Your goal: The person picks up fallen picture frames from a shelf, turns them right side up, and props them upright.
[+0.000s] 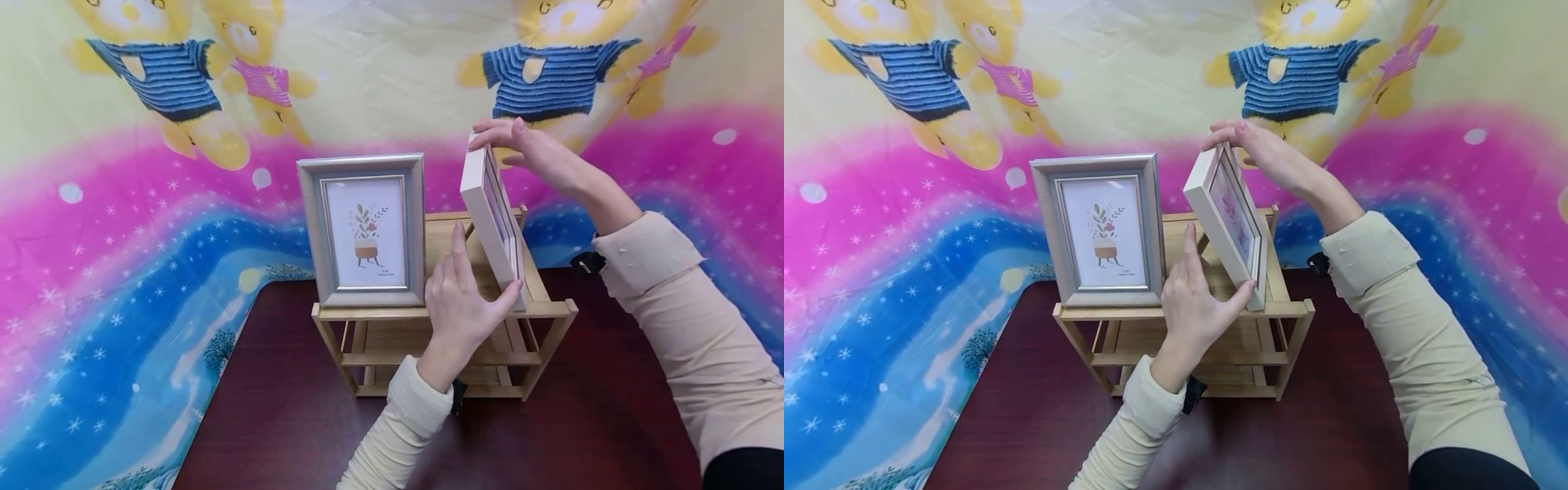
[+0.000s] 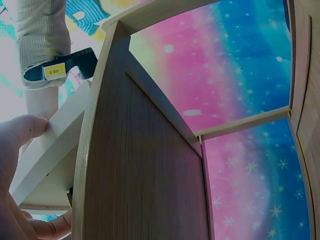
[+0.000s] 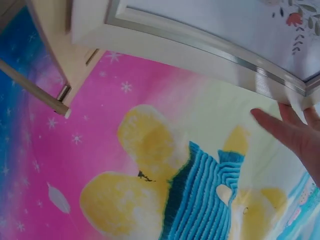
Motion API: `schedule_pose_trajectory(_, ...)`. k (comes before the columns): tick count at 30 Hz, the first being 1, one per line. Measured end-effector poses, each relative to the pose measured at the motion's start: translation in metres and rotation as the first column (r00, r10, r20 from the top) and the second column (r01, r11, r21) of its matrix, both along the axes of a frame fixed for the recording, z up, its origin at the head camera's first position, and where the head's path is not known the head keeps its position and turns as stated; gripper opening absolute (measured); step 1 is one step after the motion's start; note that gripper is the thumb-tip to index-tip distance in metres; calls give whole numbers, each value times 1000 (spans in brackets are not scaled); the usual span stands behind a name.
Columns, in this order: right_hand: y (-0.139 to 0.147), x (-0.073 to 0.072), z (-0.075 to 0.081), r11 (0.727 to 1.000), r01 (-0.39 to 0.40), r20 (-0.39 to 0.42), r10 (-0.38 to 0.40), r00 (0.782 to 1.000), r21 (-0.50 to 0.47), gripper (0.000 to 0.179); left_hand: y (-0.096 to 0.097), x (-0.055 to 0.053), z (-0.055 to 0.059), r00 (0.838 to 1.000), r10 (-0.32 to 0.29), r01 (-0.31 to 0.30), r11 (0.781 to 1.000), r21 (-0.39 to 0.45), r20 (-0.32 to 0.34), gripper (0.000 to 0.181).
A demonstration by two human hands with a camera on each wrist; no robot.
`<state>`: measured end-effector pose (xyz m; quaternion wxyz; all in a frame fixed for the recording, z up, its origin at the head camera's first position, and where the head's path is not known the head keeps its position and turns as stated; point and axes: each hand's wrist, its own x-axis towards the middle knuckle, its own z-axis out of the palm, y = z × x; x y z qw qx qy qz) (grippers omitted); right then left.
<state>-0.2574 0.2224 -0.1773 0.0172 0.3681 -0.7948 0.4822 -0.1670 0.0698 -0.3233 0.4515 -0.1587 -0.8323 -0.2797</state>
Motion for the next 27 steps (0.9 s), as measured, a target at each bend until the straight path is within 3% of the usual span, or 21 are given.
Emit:
schedule_pose_trajectory(6,-2,0,-1,998,59,-9,-59,998,10,56,1,0,-2,1000,-2,2,1000,4,-16,105)
schedule_pose_trajectory(14,2,-6,2,979,180,-22,-178,984,96,54,0,0,-2,996,-72,74,996,44,-59,102)
schedule_pose_trajectory(20,13,-9,0,981,167,-18,-166,986,96,53,-2,-1,-3,991,-105,109,993,39,-85,101)
schedule_pose_trajectory(27,20,-11,-4,992,129,13,-129,992,10,49,-5,-1,-3,982,-147,152,988,36,-115,94)
